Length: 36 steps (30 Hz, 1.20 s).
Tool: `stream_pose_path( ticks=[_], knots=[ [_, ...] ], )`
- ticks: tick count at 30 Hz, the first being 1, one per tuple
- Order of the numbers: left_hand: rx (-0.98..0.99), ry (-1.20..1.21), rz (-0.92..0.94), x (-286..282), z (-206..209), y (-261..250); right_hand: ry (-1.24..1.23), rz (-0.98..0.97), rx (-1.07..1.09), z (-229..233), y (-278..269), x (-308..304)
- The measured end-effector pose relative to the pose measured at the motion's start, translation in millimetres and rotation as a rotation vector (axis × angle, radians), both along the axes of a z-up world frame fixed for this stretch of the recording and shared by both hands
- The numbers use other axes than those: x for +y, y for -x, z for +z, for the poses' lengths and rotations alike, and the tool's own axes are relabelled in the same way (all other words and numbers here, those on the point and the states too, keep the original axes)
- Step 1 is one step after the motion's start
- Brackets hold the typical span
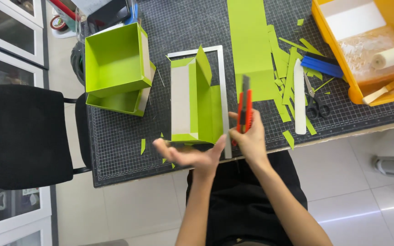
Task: Assembling and finishing a green box by trimming paper, applying glue, and smoothing surfaces.
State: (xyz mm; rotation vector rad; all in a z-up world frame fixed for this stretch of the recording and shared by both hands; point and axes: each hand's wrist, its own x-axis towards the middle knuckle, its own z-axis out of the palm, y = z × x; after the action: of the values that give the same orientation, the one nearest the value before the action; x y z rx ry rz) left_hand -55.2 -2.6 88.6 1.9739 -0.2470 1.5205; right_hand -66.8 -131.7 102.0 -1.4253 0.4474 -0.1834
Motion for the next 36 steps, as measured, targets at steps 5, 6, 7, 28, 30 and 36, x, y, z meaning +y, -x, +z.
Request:
stream_pose_path(
  ticks=[5, 6, 7, 28, 30, 36],
  knots=[
    [0.435, 0.454, -0.279, -19, -10, 1, 0.148, 0.125, 0.111, -10, -4, 10],
    [0.437, 0.457, -0.276, -14, -23, 3, 0.15, 0.128, 0.114, -19, -9, 8],
    [0.544, 0.421, -0.267, -10, -35, 4, 0.157, 0.154, 0.096, -28, -14, 7],
    [0.678, -0.184, -0.01, 8, -70, 8, 0.579, 0.391, 0.213, 8, -68, 26],
    [0.687, -0.201, -0.005, 9, -73, 8, 0.666, 0.44, 0.264, 2, -72, 28],
    [0.743, -0.206, -0.025, 8, -72, 7, 0.797, 0.463, 0.152, -10, -79, 21]
  ],
)
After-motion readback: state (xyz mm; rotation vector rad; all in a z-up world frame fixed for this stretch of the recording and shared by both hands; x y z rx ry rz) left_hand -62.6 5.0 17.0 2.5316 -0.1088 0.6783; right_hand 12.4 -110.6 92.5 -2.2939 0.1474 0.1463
